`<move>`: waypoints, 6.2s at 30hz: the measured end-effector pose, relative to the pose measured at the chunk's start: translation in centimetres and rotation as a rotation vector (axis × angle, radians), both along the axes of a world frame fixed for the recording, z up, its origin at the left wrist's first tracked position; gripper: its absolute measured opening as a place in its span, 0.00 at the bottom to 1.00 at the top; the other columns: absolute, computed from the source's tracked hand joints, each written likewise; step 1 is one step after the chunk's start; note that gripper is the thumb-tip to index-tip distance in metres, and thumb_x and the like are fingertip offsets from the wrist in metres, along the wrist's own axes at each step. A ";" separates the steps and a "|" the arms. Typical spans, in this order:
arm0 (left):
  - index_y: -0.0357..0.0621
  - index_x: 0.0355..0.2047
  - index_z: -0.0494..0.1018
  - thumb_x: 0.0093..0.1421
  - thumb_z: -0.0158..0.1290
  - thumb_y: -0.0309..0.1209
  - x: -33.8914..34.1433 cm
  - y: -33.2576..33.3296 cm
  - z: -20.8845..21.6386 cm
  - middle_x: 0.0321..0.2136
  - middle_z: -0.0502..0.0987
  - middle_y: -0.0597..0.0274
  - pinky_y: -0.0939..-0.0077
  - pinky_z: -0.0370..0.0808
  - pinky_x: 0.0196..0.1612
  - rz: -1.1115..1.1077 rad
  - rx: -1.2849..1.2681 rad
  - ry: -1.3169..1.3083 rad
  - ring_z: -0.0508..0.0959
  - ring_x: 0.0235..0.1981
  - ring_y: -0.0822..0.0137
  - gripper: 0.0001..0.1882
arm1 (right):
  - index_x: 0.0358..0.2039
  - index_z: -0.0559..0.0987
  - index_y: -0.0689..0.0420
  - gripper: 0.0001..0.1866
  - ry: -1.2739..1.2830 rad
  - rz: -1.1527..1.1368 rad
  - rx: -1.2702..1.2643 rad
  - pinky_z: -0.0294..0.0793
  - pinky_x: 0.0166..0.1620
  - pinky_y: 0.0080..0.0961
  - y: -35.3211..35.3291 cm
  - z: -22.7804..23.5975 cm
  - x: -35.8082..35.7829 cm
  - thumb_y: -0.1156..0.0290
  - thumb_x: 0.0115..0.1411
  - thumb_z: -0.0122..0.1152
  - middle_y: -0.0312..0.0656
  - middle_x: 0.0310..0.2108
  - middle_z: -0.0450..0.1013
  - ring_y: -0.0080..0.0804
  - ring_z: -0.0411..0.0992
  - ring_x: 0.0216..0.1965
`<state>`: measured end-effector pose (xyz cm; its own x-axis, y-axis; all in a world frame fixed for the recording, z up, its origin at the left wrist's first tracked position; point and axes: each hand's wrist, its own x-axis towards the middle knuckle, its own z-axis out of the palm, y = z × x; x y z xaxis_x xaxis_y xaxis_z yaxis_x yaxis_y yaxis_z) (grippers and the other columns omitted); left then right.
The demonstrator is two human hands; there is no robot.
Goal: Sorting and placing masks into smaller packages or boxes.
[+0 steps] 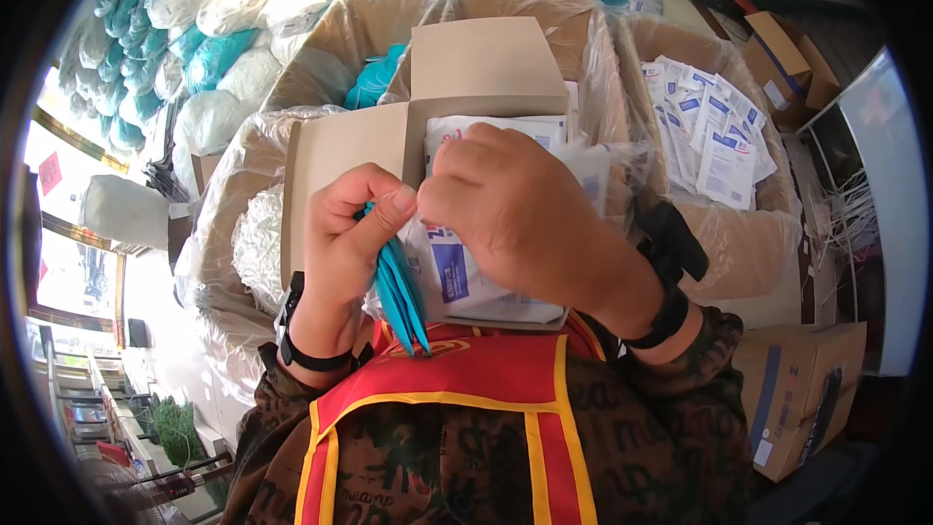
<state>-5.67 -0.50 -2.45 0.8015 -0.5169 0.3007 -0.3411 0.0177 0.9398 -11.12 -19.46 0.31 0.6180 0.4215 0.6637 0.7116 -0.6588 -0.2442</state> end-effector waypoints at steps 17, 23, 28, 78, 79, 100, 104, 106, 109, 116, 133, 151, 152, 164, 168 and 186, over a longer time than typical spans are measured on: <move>0.40 0.35 0.76 0.52 0.60 0.25 5.6 2.4 -0.7 0.27 0.77 0.66 0.84 0.67 0.34 0.257 0.280 -0.130 0.72 0.28 0.78 0.09 | 0.25 0.76 0.58 0.04 -0.014 -0.097 0.062 0.67 0.31 0.28 -1.6 2.7 -3.5 0.81 0.49 0.62 0.41 0.27 0.72 0.37 0.68 0.27; 0.36 0.41 0.75 0.45 0.56 0.19 0.8 2.4 2.5 0.34 0.78 0.55 0.76 0.72 0.41 -0.304 0.287 -0.481 0.77 0.36 0.63 0.19 | 0.28 0.76 0.60 0.06 0.053 0.063 0.163 0.67 0.32 0.30 -1.1 2.7 -1.2 0.82 0.48 0.63 0.42 0.26 0.69 0.39 0.67 0.29; 0.38 0.46 0.72 0.46 0.57 0.23 -0.6 1.7 2.9 0.38 0.78 0.50 0.69 0.74 0.44 -0.286 0.287 -0.194 0.79 0.40 0.52 0.23 | 0.28 0.75 0.61 0.09 -0.064 0.025 0.083 0.68 0.32 0.30 -0.2 1.7 -0.7 0.80 0.44 0.63 0.43 0.27 0.67 0.39 0.67 0.29; 0.37 0.39 0.74 0.51 0.61 0.21 4.5 0.2 1.4 0.27 0.76 0.67 0.86 0.67 0.29 0.179 -0.233 0.260 0.72 0.25 0.79 0.14 | 0.44 0.76 0.61 0.14 0.331 -0.960 1.113 0.69 0.39 0.15 -35.6 -10.1 -12.7 0.67 0.62 0.59 0.34 0.35 0.76 0.17 0.72 0.34; 0.38 0.40 0.73 0.51 0.61 0.21 4.5 0.1 1.5 0.26 0.75 0.68 0.88 0.64 0.23 0.176 -0.216 0.216 0.70 0.21 0.80 0.15 | 0.45 0.76 0.62 0.14 0.273 -1.098 0.908 0.69 0.41 0.15 -37.7 -10.9 -12.4 0.67 0.62 0.58 0.35 0.37 0.76 0.17 0.71 0.35; 0.39 0.35 0.77 0.57 0.60 0.26 5.0 2.7 1.5 0.29 0.78 0.66 0.85 0.70 0.37 0.110 -0.338 0.288 0.74 0.31 0.78 0.06 | 0.31 0.82 0.56 0.09 0.422 0.121 0.362 0.68 0.40 0.27 -5.4 1.2 -4.6 0.77 0.47 0.70 0.43 0.35 0.73 0.34 0.71 0.38; 0.37 0.34 0.77 0.56 0.61 0.27 4.0 1.9 1.2 0.29 0.79 0.65 0.84 0.71 0.35 -0.017 -0.292 0.218 0.75 0.30 0.78 0.07 | 0.32 0.83 0.56 0.11 0.231 0.062 0.352 0.65 0.52 0.33 -4.2 2.1 -3.2 0.76 0.45 0.71 0.47 0.45 0.71 0.40 0.69 0.48; 0.36 0.35 0.77 0.57 0.60 0.27 3.5 1.5 1.3 0.27 0.79 0.66 0.83 0.73 0.34 -0.132 -0.271 0.196 0.75 0.29 0.78 0.08 | 0.31 0.81 0.59 0.09 0.150 0.006 0.310 0.68 0.47 0.32 -3.7 2.9 -1.6 0.79 0.47 0.68 0.46 0.41 0.72 0.39 0.71 0.44; 0.36 0.35 0.77 0.59 0.59 0.28 2.8 1.4 2.1 0.28 0.79 0.66 0.84 0.73 0.35 -0.200 -0.333 0.415 0.76 0.30 0.78 0.08 | 0.32 0.79 0.61 0.08 0.363 -0.020 0.399 0.70 0.38 0.27 -2.6 2.8 -1.0 0.82 0.49 0.65 0.45 0.35 0.73 0.38 0.73 0.37; 0.39 0.47 0.71 0.64 0.51 0.45 5.0 0.8 0.9 0.40 0.76 0.54 0.85 0.72 0.25 0.138 -0.597 0.497 0.77 0.32 0.73 0.22 | 0.41 0.74 0.62 0.14 -0.032 -0.246 0.250 0.71 0.38 0.33 0.2 1.5 -0.4 0.84 0.53 0.59 0.48 0.33 0.71 0.47 0.72 0.34; 0.45 0.23 0.69 0.58 0.60 0.32 5.3 -0.7 0.0 0.20 0.71 0.68 0.83 0.67 0.23 0.266 -0.623 0.406 0.68 0.20 0.79 0.11 | 0.59 0.63 0.61 0.30 0.146 0.032 0.198 0.71 0.45 0.36 4.3 -0.1 -0.8 0.77 0.56 0.59 0.53 0.41 0.69 0.49 0.71 0.41; 0.39 0.55 0.55 0.55 0.63 0.32 2.1 -3.6 3.0 0.45 0.71 0.53 0.74 0.74 0.46 0.167 -0.700 0.170 0.74 0.44 0.67 0.34 | 0.61 0.60 0.60 0.34 0.074 -0.153 0.220 0.68 0.54 0.31 0.1 1.8 -0.2 0.79 0.55 0.62 0.51 0.54 0.65 0.42 0.68 0.54; 0.39 0.57 0.53 0.55 0.63 0.33 1.9 -3.8 3.2 0.45 0.71 0.53 0.72 0.75 0.46 0.156 -0.723 0.186 0.74 0.44 0.66 0.36 | 0.60 0.61 0.59 0.33 0.028 -0.150 0.252 0.69 0.53 0.31 0.1 1.8 0.0 0.78 0.55 0.64 0.50 0.54 0.66 0.42 0.69 0.53; 0.39 0.55 0.64 0.48 0.68 0.37 2.0 -2.7 1.9 0.45 0.73 0.60 0.70 0.74 0.44 -0.345 -0.498 0.503 0.73 0.47 0.65 0.37 | 0.56 0.66 0.61 0.30 0.041 0.031 0.362 0.67 0.54 0.23 -2.4 4.7 0.9 0.79 0.53 0.67 0.43 0.52 0.67 0.28 0.67 0.52; 0.38 0.52 0.66 0.48 0.67 0.35 2.2 -1.4 0.9 0.40 0.75 0.58 0.76 0.76 0.23 -0.520 -0.476 0.634 0.77 0.36 0.66 0.34 | 0.57 0.66 0.61 0.30 0.100 0.068 0.365 0.66 0.54 0.24 -2.2 4.8 0.7 0.81 0.53 0.65 0.43 0.54 0.68 0.29 0.67 0.52; 0.35 0.43 0.70 0.60 0.57 0.36 0.6 -1.7 2.5 0.28 0.76 0.57 0.84 0.62 0.13 -0.263 -0.407 0.275 0.71 0.16 0.73 0.18 | 0.57 0.67 0.57 0.35 0.548 0.276 0.794 0.71 0.45 0.24 -1.8 -1.9 1.3 0.74 0.49 0.72 0.38 0.48 0.69 0.27 0.68 0.47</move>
<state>-5.09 -2.22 0.04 0.7386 -0.5956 0.3158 -0.0196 0.4493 0.8932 -9.78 -21.27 -1.56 0.8701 0.1547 0.4680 0.4725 0.0085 -0.8813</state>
